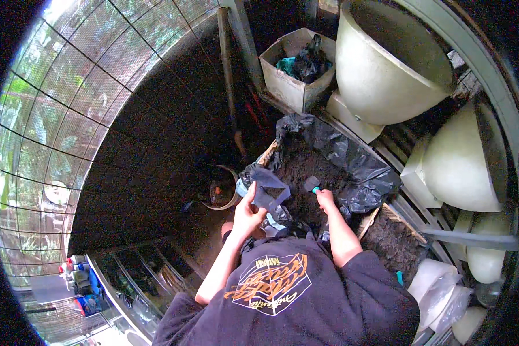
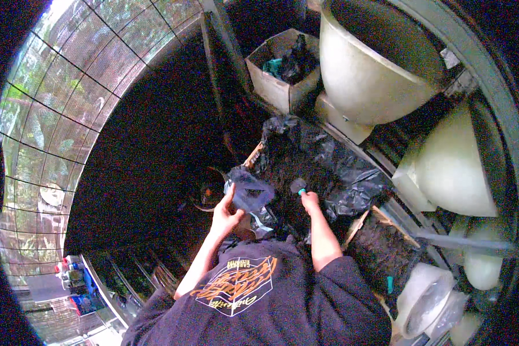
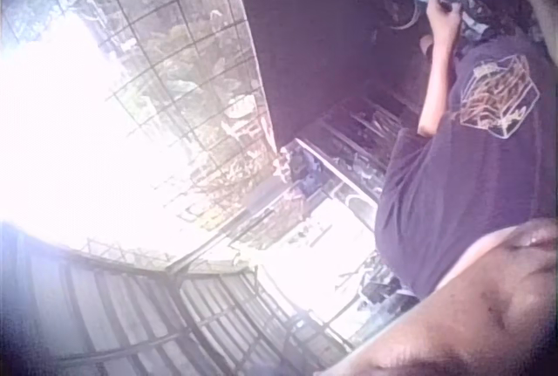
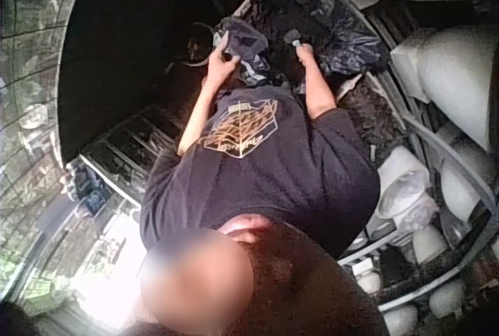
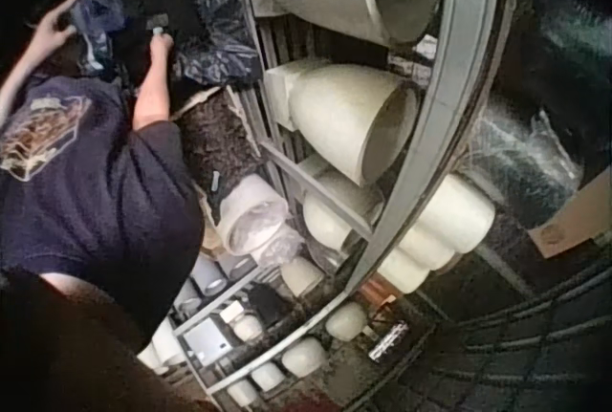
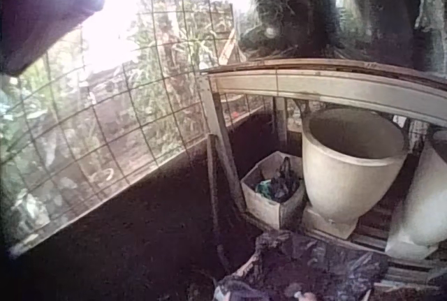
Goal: The person wipes the glass top of a display cabinet with a blue cloth. They then move to a shelf area, open a plastic bag, and use a small green trowel to scoop dark soil from a large container into the bag.
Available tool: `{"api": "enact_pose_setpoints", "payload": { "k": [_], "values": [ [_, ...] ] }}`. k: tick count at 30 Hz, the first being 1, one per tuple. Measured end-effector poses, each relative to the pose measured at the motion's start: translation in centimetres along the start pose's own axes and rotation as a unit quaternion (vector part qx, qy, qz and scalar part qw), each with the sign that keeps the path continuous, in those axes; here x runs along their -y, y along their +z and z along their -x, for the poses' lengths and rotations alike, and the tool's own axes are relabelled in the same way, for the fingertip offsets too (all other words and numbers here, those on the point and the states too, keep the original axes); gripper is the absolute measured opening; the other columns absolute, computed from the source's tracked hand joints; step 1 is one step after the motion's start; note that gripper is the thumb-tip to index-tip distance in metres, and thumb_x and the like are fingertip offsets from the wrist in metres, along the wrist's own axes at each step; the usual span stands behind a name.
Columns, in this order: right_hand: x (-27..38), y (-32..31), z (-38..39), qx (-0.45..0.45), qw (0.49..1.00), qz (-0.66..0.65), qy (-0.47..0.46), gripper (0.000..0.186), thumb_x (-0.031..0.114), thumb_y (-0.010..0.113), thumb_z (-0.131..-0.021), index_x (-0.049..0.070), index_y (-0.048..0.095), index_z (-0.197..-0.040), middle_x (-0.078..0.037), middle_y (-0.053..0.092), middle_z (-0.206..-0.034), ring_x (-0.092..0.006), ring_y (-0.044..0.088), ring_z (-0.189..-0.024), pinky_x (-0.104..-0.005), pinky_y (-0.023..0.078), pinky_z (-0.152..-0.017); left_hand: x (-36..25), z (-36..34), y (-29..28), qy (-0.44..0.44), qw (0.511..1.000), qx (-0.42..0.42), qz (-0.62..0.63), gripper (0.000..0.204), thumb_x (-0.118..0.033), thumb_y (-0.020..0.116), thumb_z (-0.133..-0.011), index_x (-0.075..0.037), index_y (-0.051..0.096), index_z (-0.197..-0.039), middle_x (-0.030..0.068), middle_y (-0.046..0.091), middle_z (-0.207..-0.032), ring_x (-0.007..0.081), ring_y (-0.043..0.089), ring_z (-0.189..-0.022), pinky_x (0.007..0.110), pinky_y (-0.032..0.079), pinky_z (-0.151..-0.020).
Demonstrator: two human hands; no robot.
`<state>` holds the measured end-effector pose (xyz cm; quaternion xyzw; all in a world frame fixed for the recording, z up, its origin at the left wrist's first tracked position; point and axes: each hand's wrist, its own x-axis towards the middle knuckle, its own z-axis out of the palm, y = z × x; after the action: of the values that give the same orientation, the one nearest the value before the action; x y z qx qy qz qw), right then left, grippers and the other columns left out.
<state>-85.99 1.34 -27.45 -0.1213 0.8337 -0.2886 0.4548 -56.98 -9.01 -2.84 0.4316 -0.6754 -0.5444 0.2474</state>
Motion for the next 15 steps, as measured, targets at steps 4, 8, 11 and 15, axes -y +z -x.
{"api": "enact_pose_setpoints", "payload": {
  "k": [4,8,11,15],
  "values": [
    [-1.0,-2.3,0.9,-0.003,0.998,-0.054,-0.024,0.030,0.032,0.062,-0.091,0.004,0.063,-0.081,-0.001,0.052,-0.059,-0.0133,0.045,-0.042,-0.0313,0.037,-0.037,-0.5,-0.3,0.0,-0.009,1.000,-0.001,-0.005,0.083,0.003,0.061,-0.075,-0.014,0.034,-0.152,0.0071,0.055,-0.138,0.0033,0.049,-0.058,0.022,0.046,-0.053],
    [-0.8,-6.1,4.1,0.005,0.990,-0.137,-0.024,0.021,0.028,0.063,-0.092,0.007,0.064,-0.092,0.004,0.047,-0.061,-0.0054,0.038,-0.042,-0.0254,0.031,-0.036,0.4,-1.0,0.7,0.009,1.000,0.009,0.008,0.083,0.002,0.061,-0.075,-0.013,0.034,-0.151,0.0088,0.052,-0.142,0.0035,0.049,-0.061,0.021,0.046,-0.055],
    [0.5,-8.9,7.1,-0.007,0.983,-0.162,-0.089,0.016,0.022,0.061,-0.094,0.007,0.063,-0.091,0.005,0.047,-0.061,-0.0057,0.038,-0.041,-0.0253,0.030,-0.036,-0.5,-2.0,1.4,0.039,0.998,0.026,-0.031,0.083,0.001,0.062,-0.074,-0.011,0.034,-0.151,0.0096,0.050,-0.144,0.0043,0.049,-0.063,0.021,0.046,-0.058],
    [5.2,-11.8,12.9,-0.020,0.945,-0.165,-0.281,0.012,0.014,0.063,-0.094,0.003,0.064,-0.099,0.005,0.055,-0.074,-0.0019,0.047,-0.065,-0.0205,0.039,-0.056,-0.9,-3.3,2.6,0.054,0.997,0.038,-0.045,0.084,0.000,0.063,-0.073,-0.009,0.033,-0.151,0.0114,0.049,-0.145,0.0057,0.049,-0.067,0.022,0.046,-0.061]
  ]
}}
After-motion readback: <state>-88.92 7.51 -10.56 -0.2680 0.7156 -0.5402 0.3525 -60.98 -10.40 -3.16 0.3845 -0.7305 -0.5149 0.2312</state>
